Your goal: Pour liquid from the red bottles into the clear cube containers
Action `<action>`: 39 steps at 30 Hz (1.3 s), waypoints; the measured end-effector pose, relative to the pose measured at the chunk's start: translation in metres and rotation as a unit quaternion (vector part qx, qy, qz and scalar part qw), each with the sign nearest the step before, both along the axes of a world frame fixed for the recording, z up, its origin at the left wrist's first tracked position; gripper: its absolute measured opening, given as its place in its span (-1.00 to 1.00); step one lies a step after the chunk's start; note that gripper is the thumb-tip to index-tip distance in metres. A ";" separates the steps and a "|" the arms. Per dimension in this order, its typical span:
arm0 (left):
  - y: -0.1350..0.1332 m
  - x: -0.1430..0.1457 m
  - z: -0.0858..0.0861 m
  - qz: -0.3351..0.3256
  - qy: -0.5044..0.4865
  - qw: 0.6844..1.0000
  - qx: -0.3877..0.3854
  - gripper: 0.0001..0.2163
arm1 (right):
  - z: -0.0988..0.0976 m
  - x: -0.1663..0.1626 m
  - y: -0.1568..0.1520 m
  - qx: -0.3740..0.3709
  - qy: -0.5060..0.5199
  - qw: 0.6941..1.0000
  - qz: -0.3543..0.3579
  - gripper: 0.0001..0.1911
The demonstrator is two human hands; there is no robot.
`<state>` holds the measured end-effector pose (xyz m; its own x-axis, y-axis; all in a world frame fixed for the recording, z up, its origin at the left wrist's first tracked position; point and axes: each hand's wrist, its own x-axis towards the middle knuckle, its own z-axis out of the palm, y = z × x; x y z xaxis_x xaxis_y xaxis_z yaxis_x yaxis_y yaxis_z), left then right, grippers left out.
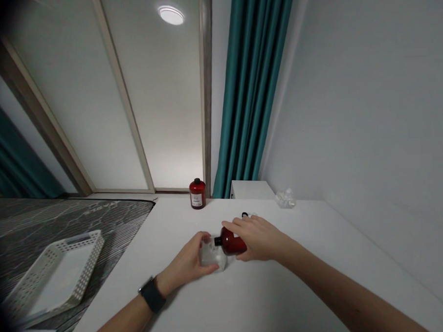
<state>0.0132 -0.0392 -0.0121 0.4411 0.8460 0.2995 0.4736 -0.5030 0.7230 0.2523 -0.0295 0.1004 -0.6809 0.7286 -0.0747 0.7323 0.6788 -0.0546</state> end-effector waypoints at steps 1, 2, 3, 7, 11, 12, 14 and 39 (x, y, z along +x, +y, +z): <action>0.000 0.000 0.000 0.001 0.001 1.000 -0.002 -0.46 | 0.000 0.000 0.000 0.000 0.000 1.000 0.000 -0.18; 0.000 0.000 0.001 0.002 0.002 1.000 -0.003 -0.47 | 0.000 0.000 0.000 0.000 0.000 1.000 0.000 -0.18; 0.000 0.000 0.001 0.004 0.002 1.000 -0.003 -0.47 | 0.000 0.000 0.000 0.000 -0.001 1.000 0.000 -0.18; 0.000 0.000 0.000 0.002 0.000 1.000 0.002 -0.47 | 0.000 0.000 0.000 0.001 0.000 1.000 0.003 -0.17; 0.001 0.000 -0.003 -0.001 0.000 1.000 0.003 -0.47 | 0.001 0.000 0.000 0.002 -0.001 1.000 0.004 -0.18; 0.001 0.000 -0.004 -0.001 0.000 1.000 0.003 -0.47 | 0.001 0.000 0.000 0.002 0.000 1.000 0.005 -0.18; 0.001 0.000 -0.005 -0.003 -0.004 1.000 0.003 -0.47 | 0.001 0.000 0.000 0.003 0.001 1.000 0.008 -0.19; 0.000 0.000 -0.002 -0.003 -0.010 1.000 -0.006 -0.46 | 0.004 -0.002 -0.001 0.000 -0.007 1.000 0.005 -0.18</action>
